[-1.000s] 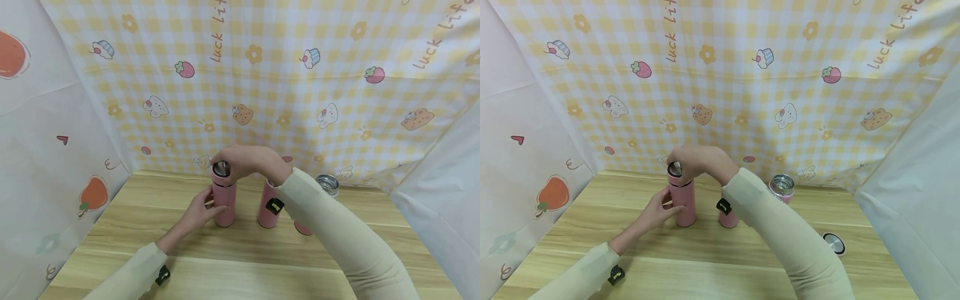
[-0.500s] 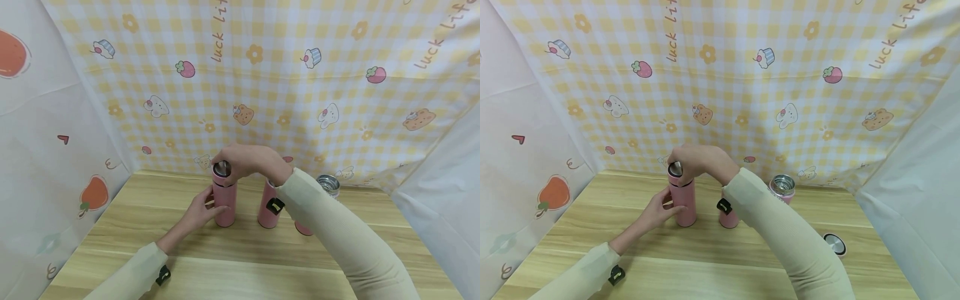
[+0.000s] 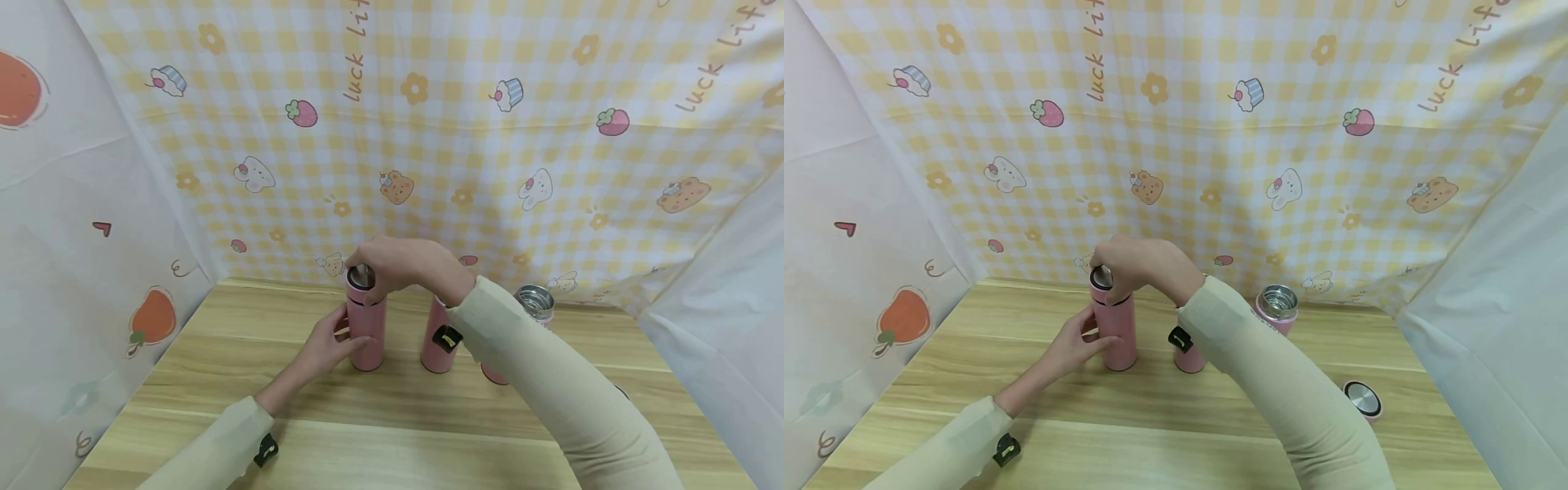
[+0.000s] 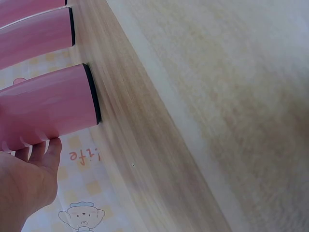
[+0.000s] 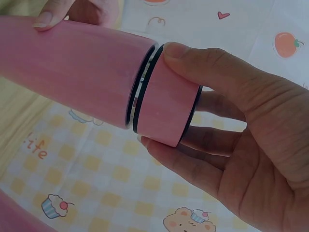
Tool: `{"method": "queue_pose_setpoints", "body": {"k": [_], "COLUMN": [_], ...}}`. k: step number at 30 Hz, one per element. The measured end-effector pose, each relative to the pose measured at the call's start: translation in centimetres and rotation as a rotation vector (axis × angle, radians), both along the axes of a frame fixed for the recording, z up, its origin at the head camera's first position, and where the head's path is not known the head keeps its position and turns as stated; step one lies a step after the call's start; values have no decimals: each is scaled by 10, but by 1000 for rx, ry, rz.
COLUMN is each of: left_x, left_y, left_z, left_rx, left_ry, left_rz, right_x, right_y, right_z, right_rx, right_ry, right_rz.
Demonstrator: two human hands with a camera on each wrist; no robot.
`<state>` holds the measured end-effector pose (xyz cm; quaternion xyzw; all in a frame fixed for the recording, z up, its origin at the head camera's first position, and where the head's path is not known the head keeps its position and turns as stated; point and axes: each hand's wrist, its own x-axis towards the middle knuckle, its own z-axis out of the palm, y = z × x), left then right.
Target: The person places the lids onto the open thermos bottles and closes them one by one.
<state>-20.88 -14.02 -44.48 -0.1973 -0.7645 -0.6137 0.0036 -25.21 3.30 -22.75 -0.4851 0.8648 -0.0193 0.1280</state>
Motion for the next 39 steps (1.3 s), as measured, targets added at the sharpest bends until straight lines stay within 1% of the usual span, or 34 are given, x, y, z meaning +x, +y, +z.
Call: {"method": "queue_pose_setpoints", "body": {"k": [7,13,17,22,30,32,35,39], "left_x": [1,1,0,-1,0,0,0,-1], "left_y": [0,0,0,-1,0,0,0,0], "left_z": [1,1,0,0,1,1,1,1], "left_rx": [4,9,11,8,-7,-12,-10,-1], "left_ry": [2,7,6,2,28,25,21,15], "left_rz": [-6,-11,-14,-12,-2,4,1,-2], "right_x": [2,2,2,-1,-5,-6,-7,-7], "right_y": [-1,-3,-2,4,20,23,24,23], "right_z": [1,1,0,-1,4,3,0,-3], "right_rx": [16,28,18,-26,-105,-118,-127,-130], "right_ry": [11,32,27,-9,-103,-109,-97,-76], "right_rz": [-29,-30,-30,-27,83,100,128,138]}}
